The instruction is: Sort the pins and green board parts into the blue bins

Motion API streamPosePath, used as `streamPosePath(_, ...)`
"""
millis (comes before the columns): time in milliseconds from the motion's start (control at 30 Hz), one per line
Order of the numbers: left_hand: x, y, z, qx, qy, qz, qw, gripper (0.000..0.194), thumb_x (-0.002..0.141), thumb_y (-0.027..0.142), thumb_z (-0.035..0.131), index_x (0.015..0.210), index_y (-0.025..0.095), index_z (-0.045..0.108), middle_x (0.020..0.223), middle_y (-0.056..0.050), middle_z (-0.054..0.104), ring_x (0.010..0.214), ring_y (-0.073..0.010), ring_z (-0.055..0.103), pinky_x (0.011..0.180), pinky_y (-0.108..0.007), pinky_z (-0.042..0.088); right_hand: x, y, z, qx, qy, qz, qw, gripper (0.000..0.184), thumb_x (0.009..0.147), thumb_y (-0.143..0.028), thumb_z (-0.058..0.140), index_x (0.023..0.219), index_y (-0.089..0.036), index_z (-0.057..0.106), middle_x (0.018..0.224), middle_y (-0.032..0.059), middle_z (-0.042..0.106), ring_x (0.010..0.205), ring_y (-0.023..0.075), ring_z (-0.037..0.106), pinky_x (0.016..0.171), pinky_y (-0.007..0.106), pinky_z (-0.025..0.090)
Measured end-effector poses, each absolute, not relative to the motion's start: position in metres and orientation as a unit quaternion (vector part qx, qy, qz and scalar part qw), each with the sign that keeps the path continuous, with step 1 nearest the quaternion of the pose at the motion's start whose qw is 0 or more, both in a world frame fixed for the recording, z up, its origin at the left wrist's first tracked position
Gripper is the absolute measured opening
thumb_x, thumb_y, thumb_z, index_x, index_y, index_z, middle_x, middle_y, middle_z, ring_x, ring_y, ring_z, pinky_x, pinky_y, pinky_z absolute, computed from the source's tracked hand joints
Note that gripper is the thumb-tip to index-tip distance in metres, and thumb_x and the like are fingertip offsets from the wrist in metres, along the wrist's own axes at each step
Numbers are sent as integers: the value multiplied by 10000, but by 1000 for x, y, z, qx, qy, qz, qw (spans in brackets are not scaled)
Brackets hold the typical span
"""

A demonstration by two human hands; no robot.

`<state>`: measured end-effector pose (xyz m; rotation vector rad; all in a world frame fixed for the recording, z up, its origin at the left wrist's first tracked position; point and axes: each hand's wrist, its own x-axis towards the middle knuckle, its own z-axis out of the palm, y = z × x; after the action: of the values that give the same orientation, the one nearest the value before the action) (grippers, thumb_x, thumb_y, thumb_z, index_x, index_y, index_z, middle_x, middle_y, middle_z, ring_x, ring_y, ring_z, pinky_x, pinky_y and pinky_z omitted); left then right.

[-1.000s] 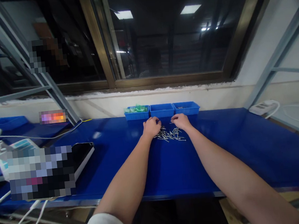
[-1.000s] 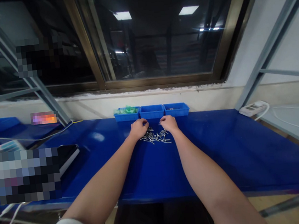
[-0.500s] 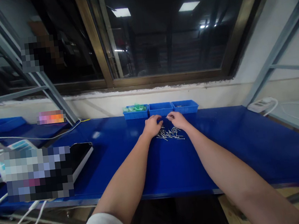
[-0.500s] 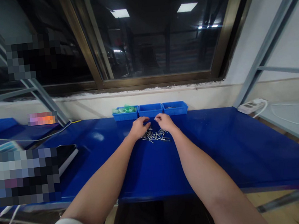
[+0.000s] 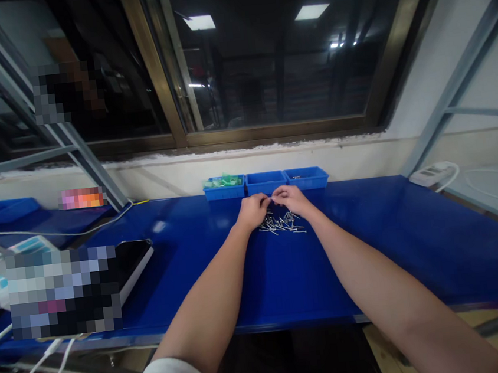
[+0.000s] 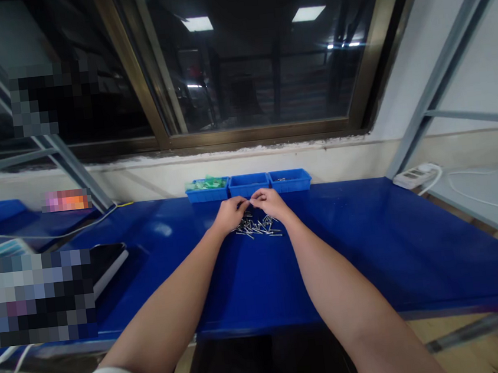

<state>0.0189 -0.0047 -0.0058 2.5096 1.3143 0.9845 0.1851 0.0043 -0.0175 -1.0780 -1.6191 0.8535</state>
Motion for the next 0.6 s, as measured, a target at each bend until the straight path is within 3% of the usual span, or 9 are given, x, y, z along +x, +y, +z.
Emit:
streamPosePath(267,19,-3,-6,824,483,287,70,412,902,407,319,759,167,622,755,-67,662,712,-155,592,653,-237,375,184,-1,-12,-448,-649,369,491,244,633,-357,656,744,-142,629,610,28,613,534,113,515,536,254,401)
streamPosePath(600,19,-4,-5,828,475,282,94,389,905,366,307,724,187,601,744,-36,665,725,-159,599,688,-247,382,191,1,-14,-402,-618,445,509,300,655,-443,629,769,-169,673,620,19,617,495,96,478,447,225,304)
